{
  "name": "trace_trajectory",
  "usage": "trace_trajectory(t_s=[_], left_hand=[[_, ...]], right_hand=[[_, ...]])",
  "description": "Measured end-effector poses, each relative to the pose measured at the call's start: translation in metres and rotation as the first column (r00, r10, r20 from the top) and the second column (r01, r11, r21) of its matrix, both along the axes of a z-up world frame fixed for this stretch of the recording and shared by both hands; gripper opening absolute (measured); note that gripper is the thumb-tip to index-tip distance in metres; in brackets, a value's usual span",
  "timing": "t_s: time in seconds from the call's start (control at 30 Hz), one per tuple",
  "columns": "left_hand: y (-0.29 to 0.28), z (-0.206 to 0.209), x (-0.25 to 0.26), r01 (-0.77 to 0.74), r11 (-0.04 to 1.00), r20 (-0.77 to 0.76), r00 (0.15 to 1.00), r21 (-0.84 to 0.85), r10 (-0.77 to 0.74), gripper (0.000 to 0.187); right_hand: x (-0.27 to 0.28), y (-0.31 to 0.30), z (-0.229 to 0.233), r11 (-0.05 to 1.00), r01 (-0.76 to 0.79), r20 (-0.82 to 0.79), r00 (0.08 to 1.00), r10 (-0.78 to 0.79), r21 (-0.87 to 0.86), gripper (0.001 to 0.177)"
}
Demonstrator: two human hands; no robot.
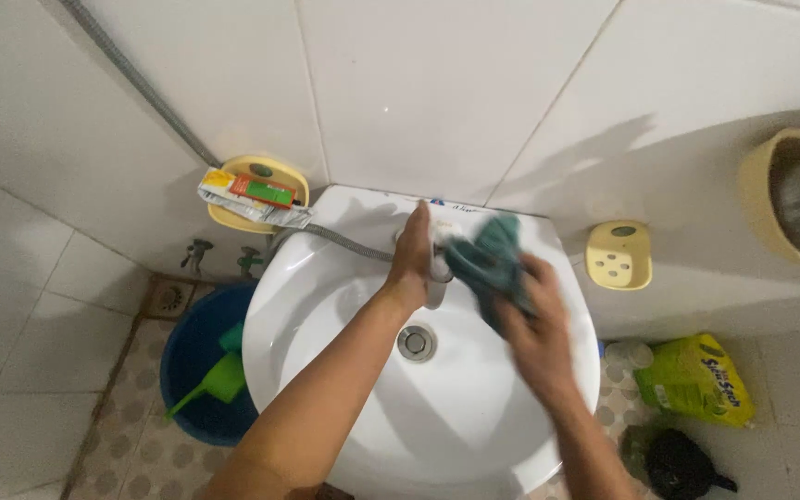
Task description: Cleaning a bathroom sink and faucet using a cleaning cloth and water.
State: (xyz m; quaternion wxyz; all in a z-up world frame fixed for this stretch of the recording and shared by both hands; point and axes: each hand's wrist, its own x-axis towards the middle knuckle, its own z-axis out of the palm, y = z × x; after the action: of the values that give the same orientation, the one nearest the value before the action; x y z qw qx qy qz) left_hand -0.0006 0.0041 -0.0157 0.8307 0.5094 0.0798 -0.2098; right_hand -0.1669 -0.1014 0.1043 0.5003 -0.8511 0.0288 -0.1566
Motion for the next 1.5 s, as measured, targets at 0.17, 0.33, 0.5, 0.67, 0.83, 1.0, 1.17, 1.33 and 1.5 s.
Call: trace_trajectory(t_s=[0.17, 0.33, 0.5, 0.67, 0.83, 1.0, 1.17, 1.33, 1.5], left_hand=[[0.015, 0.015, 0.006, 0.015, 0.933, -0.177, 0.981, -0.360, -0.084, 0.082], [0.015, 0.020, -0.003, -0.003, 0.980, -0.149, 0.988, -0.197, -0.026, 0.089], [0.008, 0.066, -0.020, 0.129, 0.935, 0.010, 0.990, 0.329, -0.140, 0.085], [-0.011, 0.049, -0.004, -0.039, 0.644, 0.334, 0.877, 0.764, -0.344, 0.075], [-0.016, 0.072, -0.008, 0.046, 0.367, 0.162, 0.841, 0.929, -0.517, 0.061], [-0.018, 0.047, -0.002, -0.154, 0.402, 0.348, 0.812, 0.903, -0.470, 0.057], [-0.014, 0.058, -0.005, -0.073, 0.398, 0.288, 0.807, 0.915, -0.515, 0.059], [-0.018, 0.048, -0.003, -0.069, 0.346, 0.262, 0.792, 0.936, -0.551, 0.039], [-0.013, 0.072, -0.008, -0.024, 0.341, 0.224, 0.796, 0.940, -0.562, 0.048]], right_hand=[[0.107, 0.012, -0.101, 0.941, -0.031, 0.201, 0.974, 0.103, -0.336, 0.039], [0.160, -0.005, -0.105, 0.894, 0.062, 0.187, 0.982, 0.025, -0.443, 0.026], [0.144, -0.013, -0.077, 0.955, 0.213, -0.381, 0.916, -0.123, 0.204, 0.039], [0.087, -0.041, -0.135, 0.990, 0.118, -0.055, 0.991, -0.123, -0.081, 0.023], [0.093, -0.079, -0.128, 0.869, 0.078, 0.102, 0.994, -0.032, -0.488, 0.007], [0.132, -0.050, -0.091, 0.984, -0.020, -0.079, 0.997, 0.006, -0.178, 0.056], [0.122, -0.064, -0.116, 0.629, -0.110, -0.083, 0.994, 0.073, -0.769, 0.057], [0.034, -0.100, -0.133, 0.635, 0.018, -0.029, 0.998, -0.064, -0.772, 0.049], [-0.014, -0.119, -0.146, 0.534, -0.040, -0.214, 0.939, -0.268, -0.844, 0.052]])
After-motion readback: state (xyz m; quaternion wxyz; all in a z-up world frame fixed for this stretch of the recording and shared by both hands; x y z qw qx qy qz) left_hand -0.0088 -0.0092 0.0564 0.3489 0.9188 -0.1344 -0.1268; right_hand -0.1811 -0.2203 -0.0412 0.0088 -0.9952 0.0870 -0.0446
